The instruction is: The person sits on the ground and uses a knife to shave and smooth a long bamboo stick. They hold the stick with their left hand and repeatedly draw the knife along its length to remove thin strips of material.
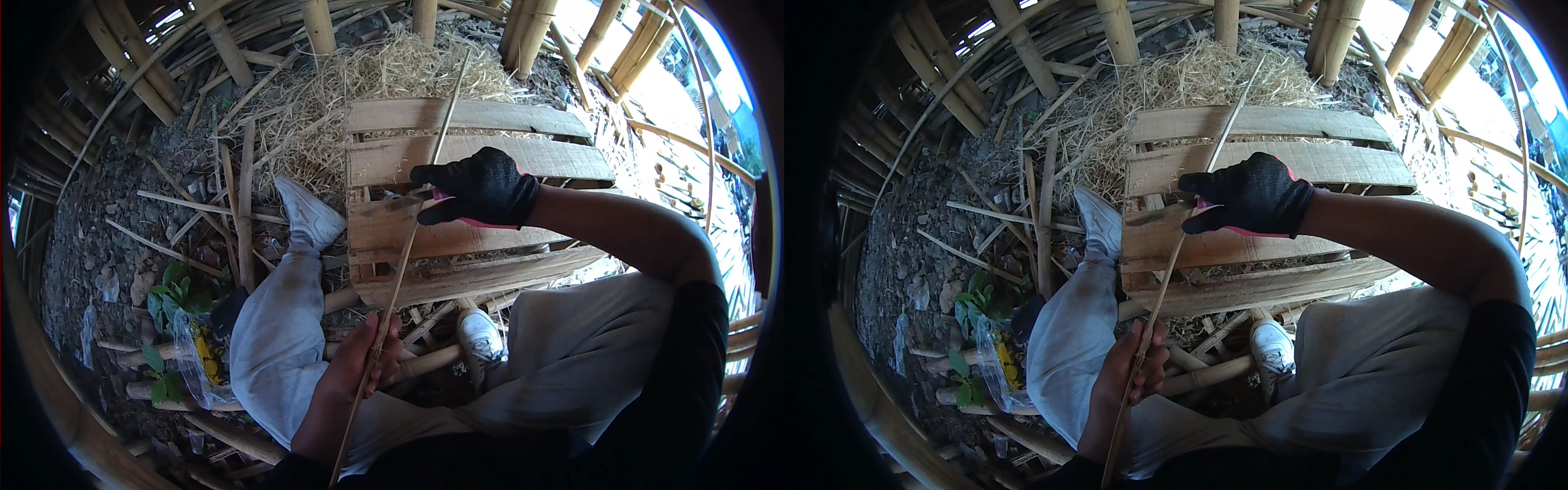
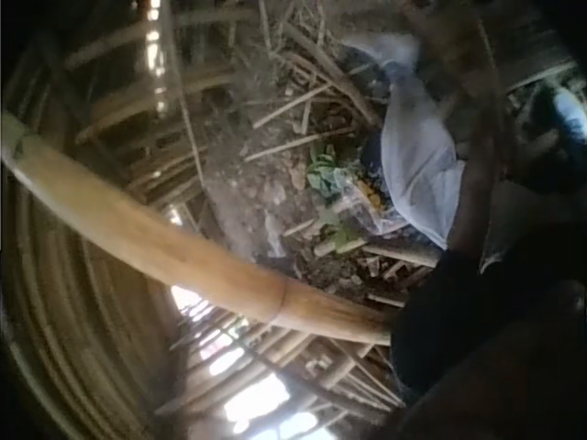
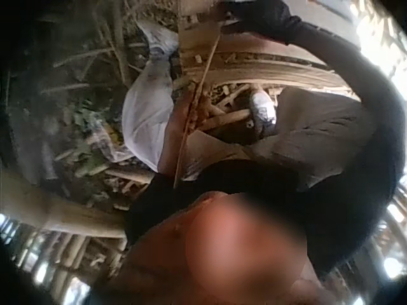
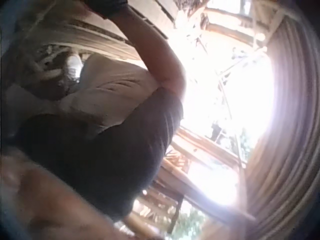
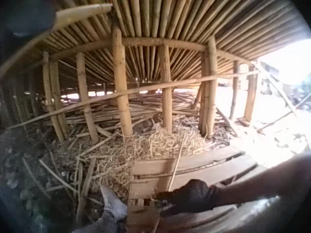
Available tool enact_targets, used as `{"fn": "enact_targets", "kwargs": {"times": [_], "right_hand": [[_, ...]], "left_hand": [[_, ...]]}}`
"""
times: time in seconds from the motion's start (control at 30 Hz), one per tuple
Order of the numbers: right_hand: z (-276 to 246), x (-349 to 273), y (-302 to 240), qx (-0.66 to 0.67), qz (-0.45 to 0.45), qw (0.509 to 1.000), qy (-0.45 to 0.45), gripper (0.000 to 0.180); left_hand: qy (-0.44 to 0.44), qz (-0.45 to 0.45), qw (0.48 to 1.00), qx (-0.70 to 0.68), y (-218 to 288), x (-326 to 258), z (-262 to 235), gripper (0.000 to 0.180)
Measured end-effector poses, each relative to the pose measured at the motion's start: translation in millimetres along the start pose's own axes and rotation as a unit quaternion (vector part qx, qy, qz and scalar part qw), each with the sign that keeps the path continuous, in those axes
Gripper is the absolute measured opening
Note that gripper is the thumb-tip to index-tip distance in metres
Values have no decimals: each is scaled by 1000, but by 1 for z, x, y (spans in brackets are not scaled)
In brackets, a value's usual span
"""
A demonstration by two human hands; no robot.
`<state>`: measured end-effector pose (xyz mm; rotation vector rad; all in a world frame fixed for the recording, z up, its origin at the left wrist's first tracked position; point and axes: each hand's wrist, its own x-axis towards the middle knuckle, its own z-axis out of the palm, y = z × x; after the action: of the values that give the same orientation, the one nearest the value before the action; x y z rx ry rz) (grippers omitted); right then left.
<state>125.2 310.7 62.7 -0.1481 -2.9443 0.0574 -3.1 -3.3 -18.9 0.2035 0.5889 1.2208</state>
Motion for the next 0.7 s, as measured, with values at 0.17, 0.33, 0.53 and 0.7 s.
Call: {"fn": "enact_targets", "kwargs": {"times": [0.17, 0.33, 0.53, 0.7], "right_hand": [[-1, 8, -1, 44, -69, 992, -98, 35], [5, 13, 2, 59, -90, 992, -70, 29], [7, 11, -6, 92, -80, 991, -57, 25], [6, 4, -3, 94, -100, 990, -35, 27]], "left_hand": [[-117, -38, 988, 93, 14, 15, -26, 50], [-129, -67, 970, 197, 44, 29, -16, 58], [-116, -151, 947, 259, 68, 51, -18, 66], [-150, -229, 871, 409, 97, 55, -10, 77]]}}
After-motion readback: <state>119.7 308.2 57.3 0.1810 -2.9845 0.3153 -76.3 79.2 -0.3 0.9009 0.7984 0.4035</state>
